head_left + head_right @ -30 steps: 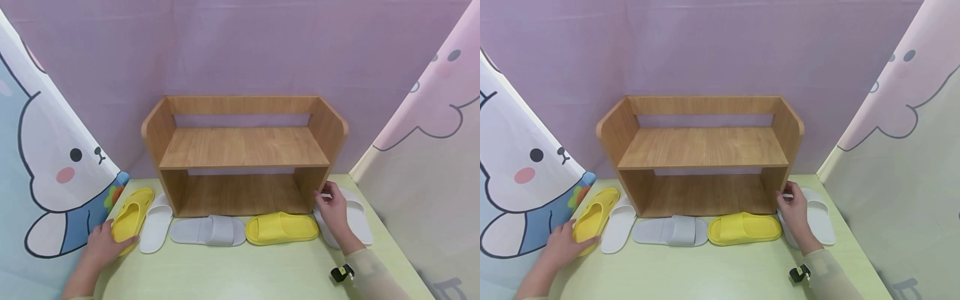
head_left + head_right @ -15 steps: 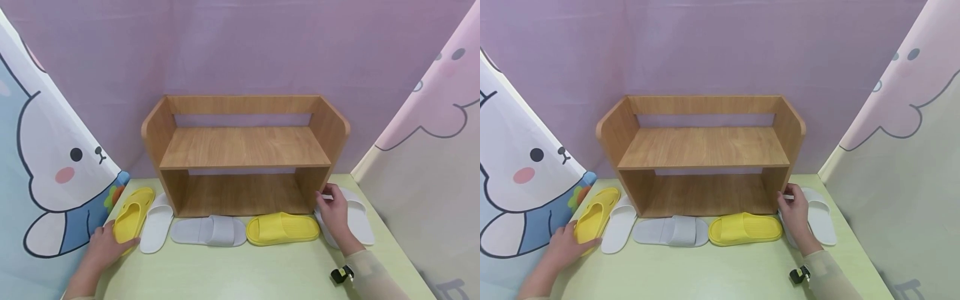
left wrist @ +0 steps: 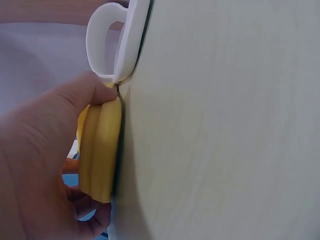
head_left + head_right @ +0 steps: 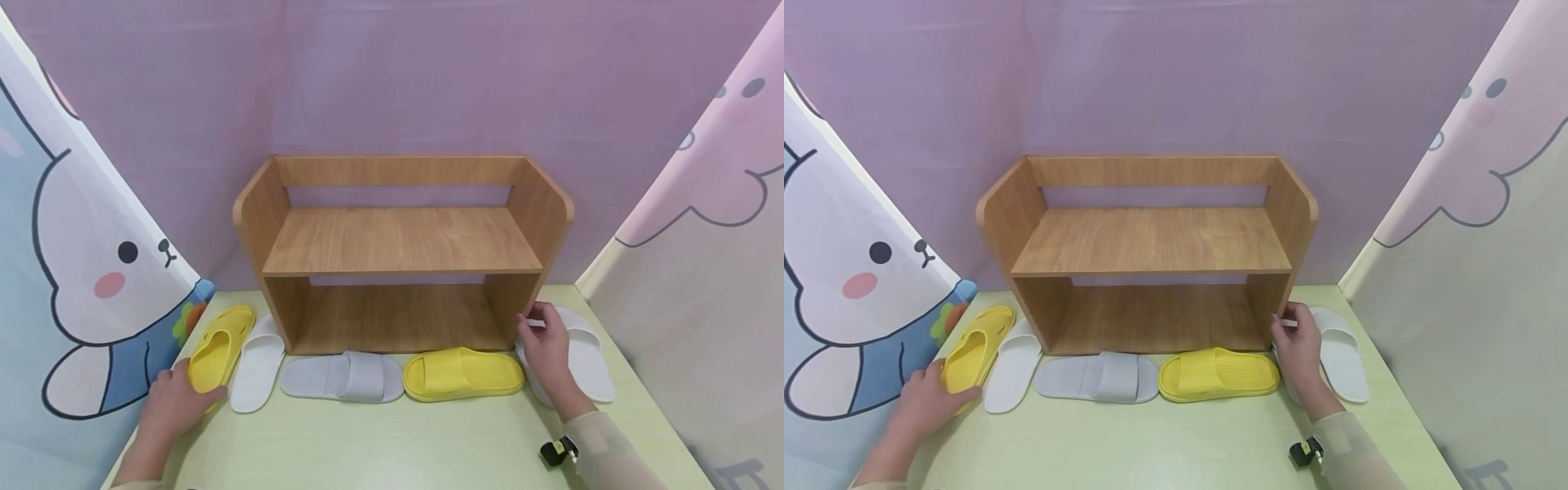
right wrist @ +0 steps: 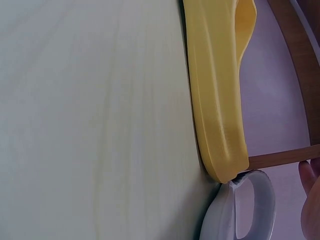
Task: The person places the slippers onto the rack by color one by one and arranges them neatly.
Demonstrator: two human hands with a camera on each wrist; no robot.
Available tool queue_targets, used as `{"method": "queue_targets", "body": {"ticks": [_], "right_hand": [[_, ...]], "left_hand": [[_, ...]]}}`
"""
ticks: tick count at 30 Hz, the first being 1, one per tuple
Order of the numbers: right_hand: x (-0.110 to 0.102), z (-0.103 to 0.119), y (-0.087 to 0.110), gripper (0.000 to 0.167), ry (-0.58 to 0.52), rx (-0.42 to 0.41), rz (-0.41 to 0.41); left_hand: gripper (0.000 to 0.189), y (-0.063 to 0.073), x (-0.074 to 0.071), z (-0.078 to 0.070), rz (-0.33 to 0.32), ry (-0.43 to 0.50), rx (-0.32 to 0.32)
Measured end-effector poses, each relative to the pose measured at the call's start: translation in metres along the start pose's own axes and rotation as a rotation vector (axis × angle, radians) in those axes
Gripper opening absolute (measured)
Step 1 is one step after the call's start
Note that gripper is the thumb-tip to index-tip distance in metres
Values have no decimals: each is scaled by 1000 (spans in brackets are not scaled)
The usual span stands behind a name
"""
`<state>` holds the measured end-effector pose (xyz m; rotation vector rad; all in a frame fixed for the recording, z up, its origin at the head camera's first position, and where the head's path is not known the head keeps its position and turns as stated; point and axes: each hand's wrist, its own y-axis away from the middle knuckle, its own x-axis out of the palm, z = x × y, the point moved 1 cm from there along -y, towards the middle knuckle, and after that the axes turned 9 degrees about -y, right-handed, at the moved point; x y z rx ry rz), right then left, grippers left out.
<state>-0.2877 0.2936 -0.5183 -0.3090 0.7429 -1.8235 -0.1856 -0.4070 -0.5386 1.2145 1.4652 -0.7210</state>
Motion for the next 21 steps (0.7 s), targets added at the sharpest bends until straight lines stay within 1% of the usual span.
{"method": "queue_targets", "body": {"ticks": [4, 7, 11, 14, 18, 19, 21], "right_hand": [[0, -1, 0, 21, 15, -2, -2], [1, -1, 0, 22, 36, -8, -9], [4, 4, 1, 24, 46, -19, -28], [6, 18, 2, 23, 34, -24, -41], [8, 33, 3, 21, 27, -27, -43], [8, 33, 3, 21, 32, -28, -43], [7, 26, 2, 22, 40, -28, -44]], "left_hand": [[124, 1, -1, -2, -25, 26, -28], [120, 1, -1, -4, -75, 49, -53], [114, 2, -3, -8, -198, 87, -65], [111, 3, -5, -11, -291, 126, -67], [109, 5, -8, -14, -382, 180, -71], [108, 5, -10, -15, -408, 192, -66], [104, 6, -12, -17, -462, 209, -50]]}}
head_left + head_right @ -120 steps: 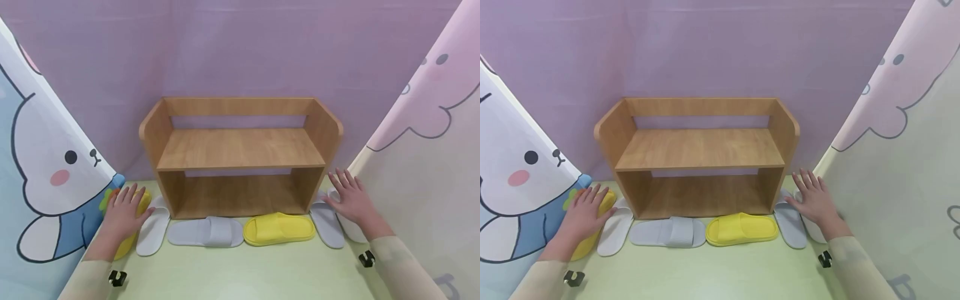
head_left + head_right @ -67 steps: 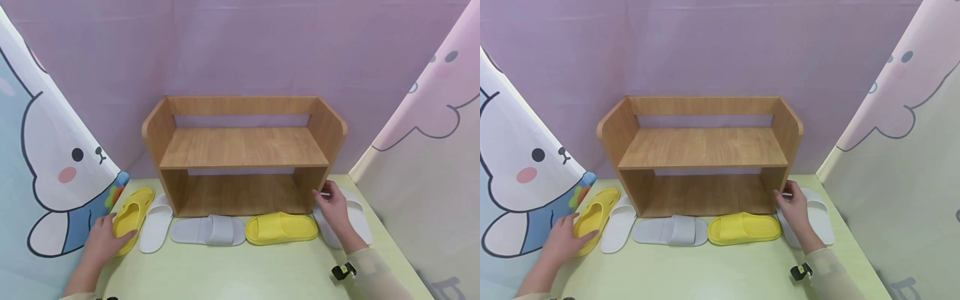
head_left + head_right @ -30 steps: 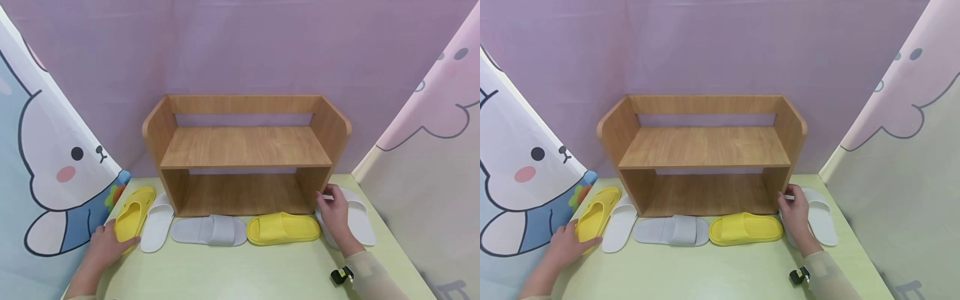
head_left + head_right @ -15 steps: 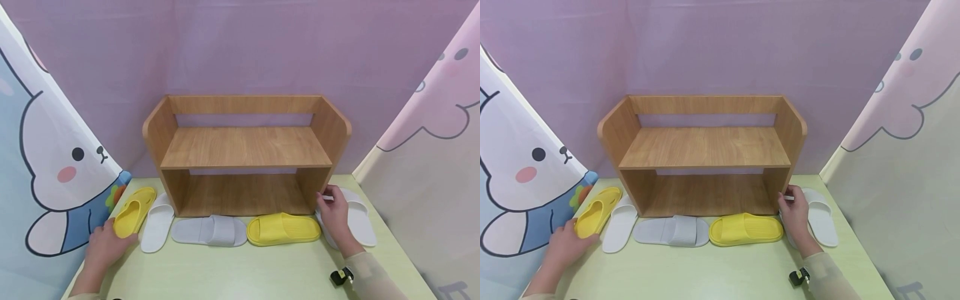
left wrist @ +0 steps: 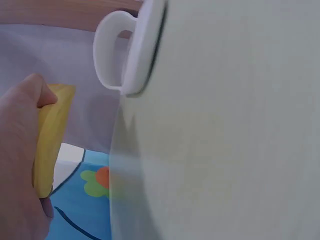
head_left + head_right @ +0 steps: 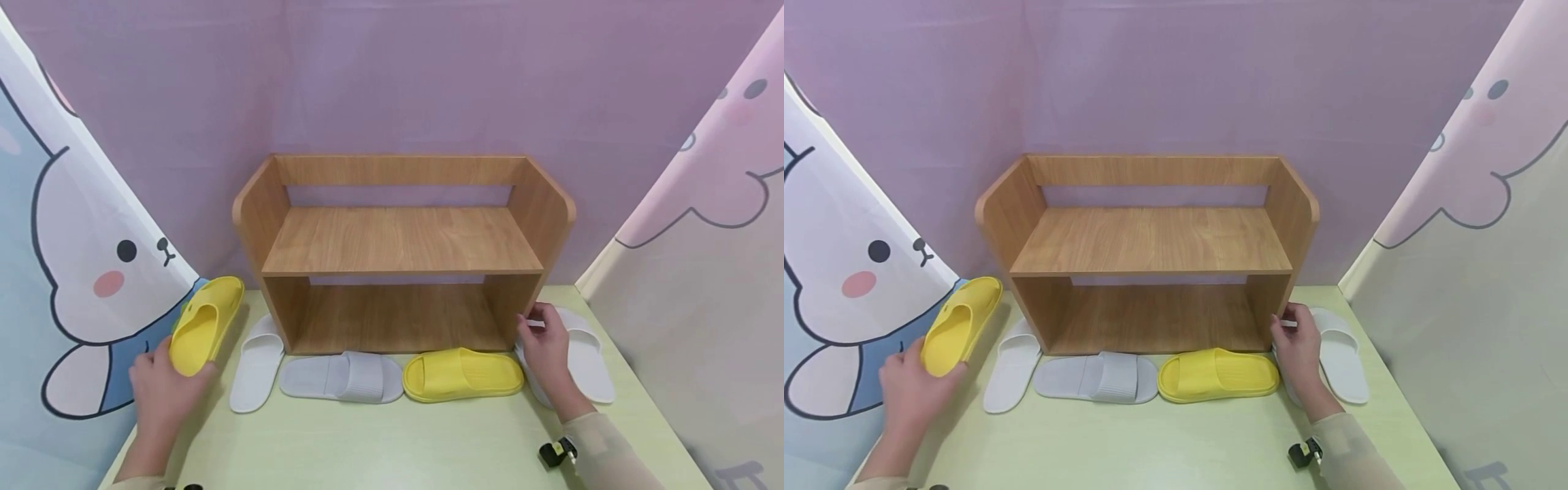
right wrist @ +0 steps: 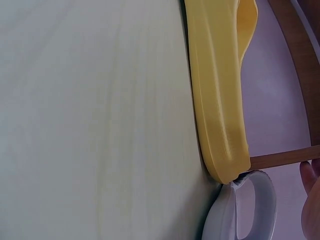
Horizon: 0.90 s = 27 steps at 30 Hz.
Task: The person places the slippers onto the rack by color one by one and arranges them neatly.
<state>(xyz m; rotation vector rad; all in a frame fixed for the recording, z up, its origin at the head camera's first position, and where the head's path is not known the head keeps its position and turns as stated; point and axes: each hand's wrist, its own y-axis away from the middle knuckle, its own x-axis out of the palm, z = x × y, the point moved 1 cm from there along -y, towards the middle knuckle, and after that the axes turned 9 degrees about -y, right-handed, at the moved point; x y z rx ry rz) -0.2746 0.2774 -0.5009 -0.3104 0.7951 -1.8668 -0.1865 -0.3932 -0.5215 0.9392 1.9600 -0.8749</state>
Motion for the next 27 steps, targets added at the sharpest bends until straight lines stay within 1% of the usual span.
{"method": "queue_targets", "body": {"ticks": [4, 7, 9, 11, 14, 17, 21, 27], "right_hand": [[-2, -20, 0, 24, 18, 10, -1], [-3, -30, 0, 26, 21, 15, 0], [-3, -32, 0, 26, 18, 10, -2], [-2, -28, 0, 25, 13, 4, -6], [0, -10, 0, 23, -1, -11, -8], [-2, -10, 0, 22, -10, -3, 4], [-3, -24, -1, 24, 5, 8, 10], [0, 6, 1, 22, -6, -13, -2]], "left_hand": [[97, 1, -6, -7, -101, 36, 43], [96, 1, -11, -14, -137, 51, 48], [97, 0, -15, -19, -142, 59, 38], [98, 0, -20, -24, -140, 67, 26], [99, -1, -26, -31, -150, 80, 18], [100, -1, -31, -38, -167, 91, 20], [100, -2, -37, -46, -179, 110, 23], [102, -5, -45, -59, -210, 150, 19]]}}
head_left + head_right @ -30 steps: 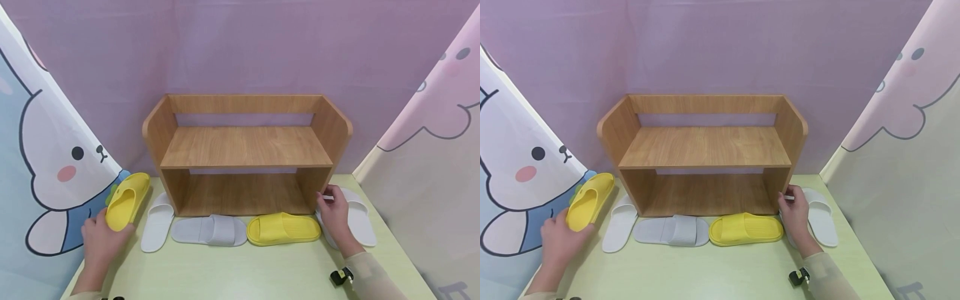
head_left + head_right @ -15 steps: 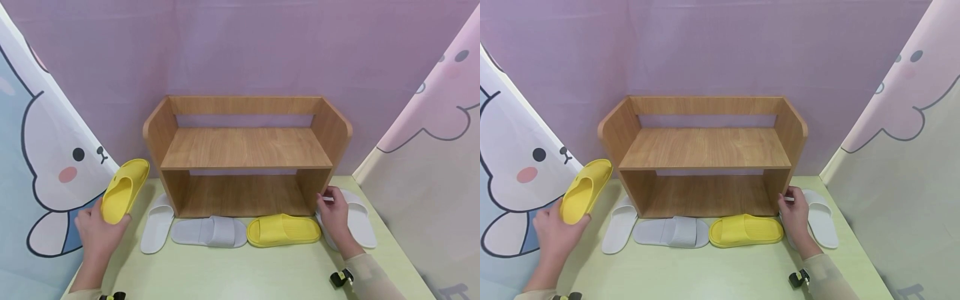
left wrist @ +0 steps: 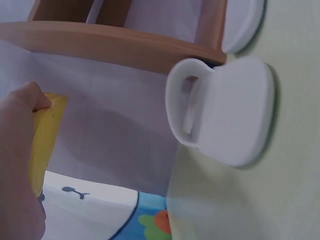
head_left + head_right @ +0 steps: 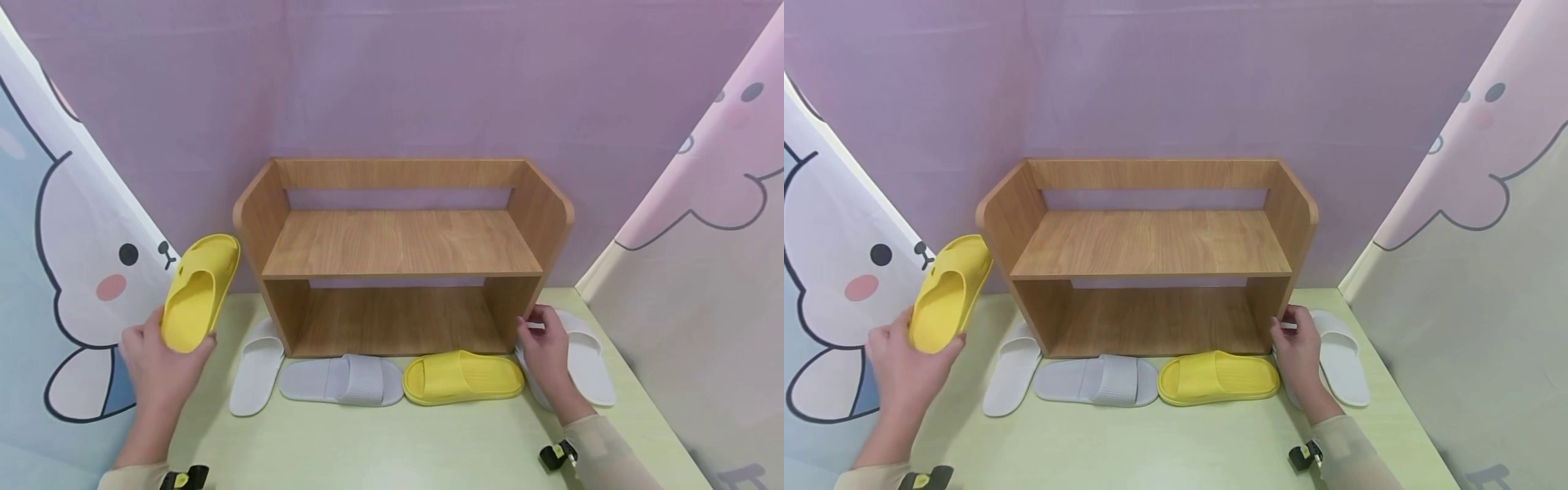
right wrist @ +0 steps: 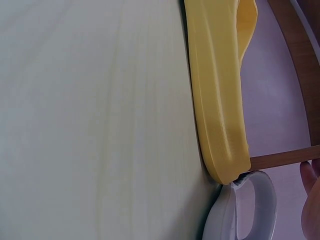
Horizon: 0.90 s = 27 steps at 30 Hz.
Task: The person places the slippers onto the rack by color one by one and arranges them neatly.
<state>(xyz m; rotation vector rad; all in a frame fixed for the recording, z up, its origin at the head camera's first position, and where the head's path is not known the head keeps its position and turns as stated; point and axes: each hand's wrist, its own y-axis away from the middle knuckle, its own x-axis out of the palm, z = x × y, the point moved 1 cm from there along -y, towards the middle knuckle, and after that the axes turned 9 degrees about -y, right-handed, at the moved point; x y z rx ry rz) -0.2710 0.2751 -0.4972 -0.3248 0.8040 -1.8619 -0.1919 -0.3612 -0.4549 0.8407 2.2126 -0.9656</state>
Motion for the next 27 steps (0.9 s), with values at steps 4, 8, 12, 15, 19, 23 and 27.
{"method": "queue_targets", "body": {"ticks": [4, 8, 12, 15, 19, 23, 27], "right_hand": [[0, 1, 0, 22, -2, 2, -2], [-1, -20, 0, 23, 10, 5, -6], [-4, -33, -1, 24, 13, 16, 7], [-5, -35, -1, 22, 3, 24, 21], [-6, -34, -2, 22, 5, 31, 30], [-5, -33, -1, 23, 8, 36, 19], [-1, -27, -1, 24, -16, 24, -1]], "left_hand": [[101, -2, -4, -11, -13, 25, -12], [100, -3, -8, -22, -54, 41, -6], [100, -4, -13, -31, -77, 58, -11], [100, -5, -18, -38, -74, 70, -23], [101, -8, -23, -47, -82, 87, -37], [99, -11, -25, -58, -121, 124, -19], [96, -13, -26, -67, -164, 177, 11]]}}
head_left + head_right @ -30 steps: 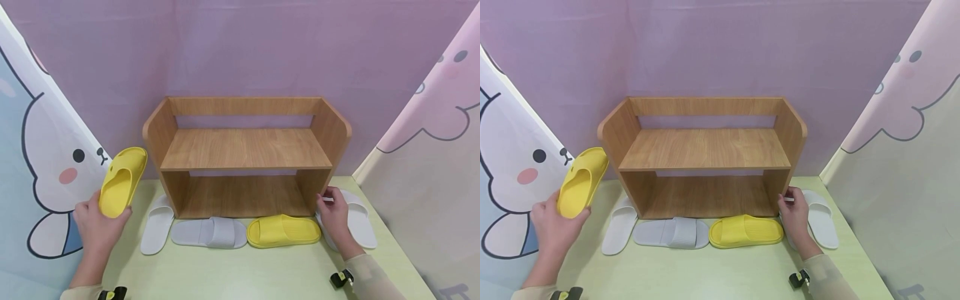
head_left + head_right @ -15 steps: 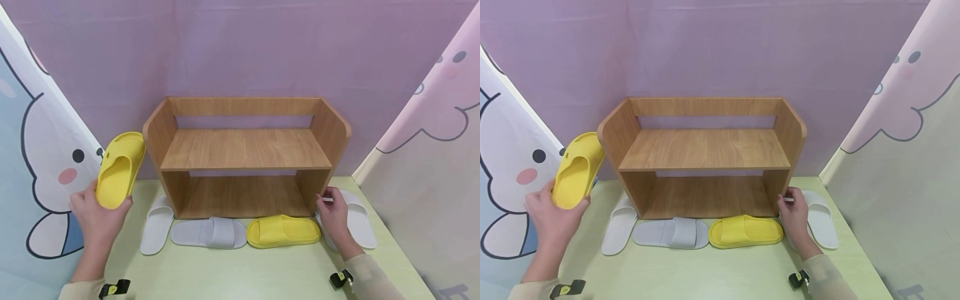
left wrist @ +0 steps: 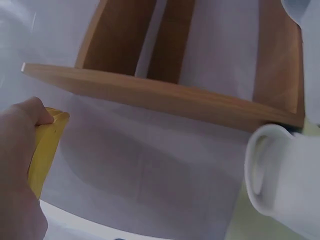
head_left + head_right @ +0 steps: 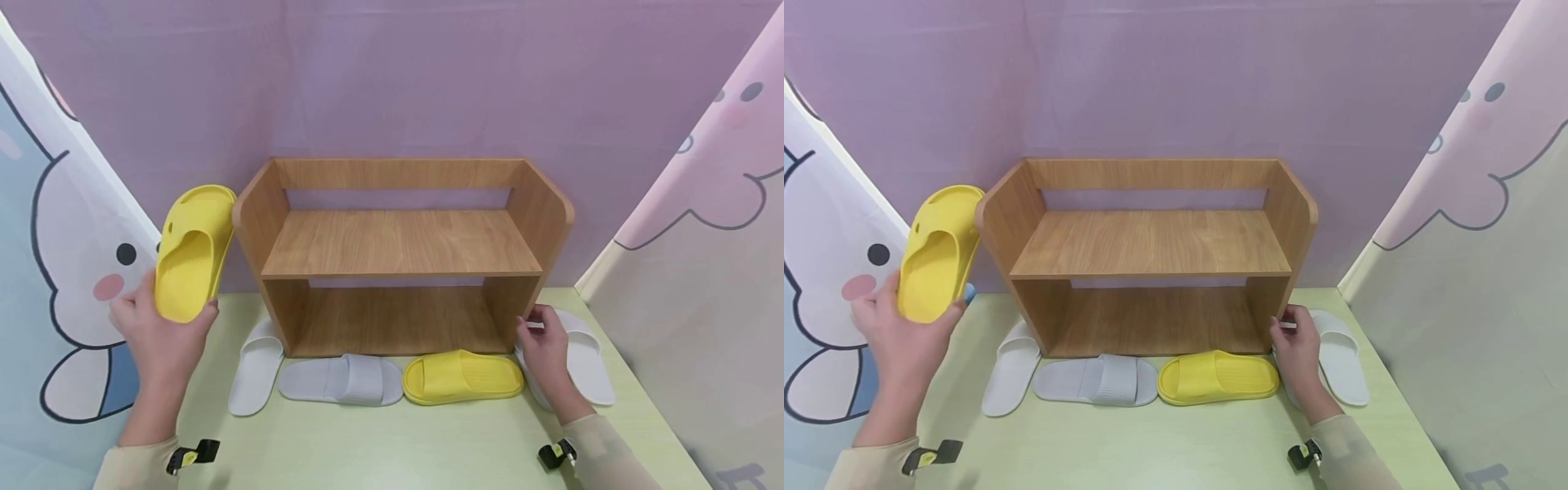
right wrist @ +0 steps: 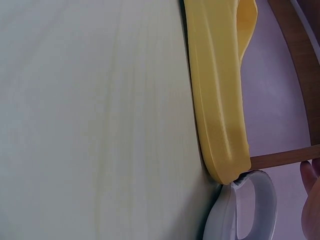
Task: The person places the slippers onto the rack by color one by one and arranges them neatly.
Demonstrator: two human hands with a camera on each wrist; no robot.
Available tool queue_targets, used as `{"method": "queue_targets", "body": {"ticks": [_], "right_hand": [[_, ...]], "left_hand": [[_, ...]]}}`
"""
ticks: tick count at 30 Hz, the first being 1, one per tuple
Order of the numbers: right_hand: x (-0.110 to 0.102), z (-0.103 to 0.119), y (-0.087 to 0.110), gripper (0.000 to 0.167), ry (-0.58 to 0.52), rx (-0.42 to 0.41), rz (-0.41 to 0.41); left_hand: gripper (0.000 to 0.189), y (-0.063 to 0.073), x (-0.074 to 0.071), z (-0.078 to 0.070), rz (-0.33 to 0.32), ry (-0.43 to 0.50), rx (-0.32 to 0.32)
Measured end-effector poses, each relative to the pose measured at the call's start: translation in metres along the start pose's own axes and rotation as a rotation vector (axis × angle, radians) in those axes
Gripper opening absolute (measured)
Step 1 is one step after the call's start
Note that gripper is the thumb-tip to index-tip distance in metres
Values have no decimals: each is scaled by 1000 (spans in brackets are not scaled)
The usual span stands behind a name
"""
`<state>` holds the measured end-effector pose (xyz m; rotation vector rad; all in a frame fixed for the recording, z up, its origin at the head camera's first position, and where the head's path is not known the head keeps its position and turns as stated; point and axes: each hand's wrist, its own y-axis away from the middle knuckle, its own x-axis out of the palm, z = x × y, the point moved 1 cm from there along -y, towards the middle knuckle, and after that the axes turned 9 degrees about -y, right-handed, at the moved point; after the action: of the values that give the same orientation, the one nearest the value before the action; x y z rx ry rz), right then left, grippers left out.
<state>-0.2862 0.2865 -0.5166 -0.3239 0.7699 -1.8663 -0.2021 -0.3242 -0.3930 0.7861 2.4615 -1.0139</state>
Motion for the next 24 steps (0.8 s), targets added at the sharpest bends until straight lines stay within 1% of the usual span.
{"method": "queue_targets", "body": {"ticks": [3, 8, 12, 13, 19, 21, 24], "right_hand": [[2, 12, 0, 23, -21, -11, -4], [3, 33, 1, 22, -18, -12, 1], [2, 39, 1, 22, -11, -5, 3], [2, 40, 1, 21, -13, -2, 4], [3, 34, 1, 21, -22, -7, 2], [3, 26, 0, 22, -16, -16, -5], [1, 10, 0, 22, 0, -27, -2]], "left_hand": [[94, -1, 0, -6, -31, 36, 18], [94, -3, 0, -18, -46, 56, 21], [94, -5, -2, -27, -60, 100, 21], [94, -6, -3, -29, -65, 117, 19], [92, -10, -5, -38, -142, 251, 71], [91, -10, -6, -40, -159, 265, 90], [90, -9, -7, -43, -167, 267, 108]]}}
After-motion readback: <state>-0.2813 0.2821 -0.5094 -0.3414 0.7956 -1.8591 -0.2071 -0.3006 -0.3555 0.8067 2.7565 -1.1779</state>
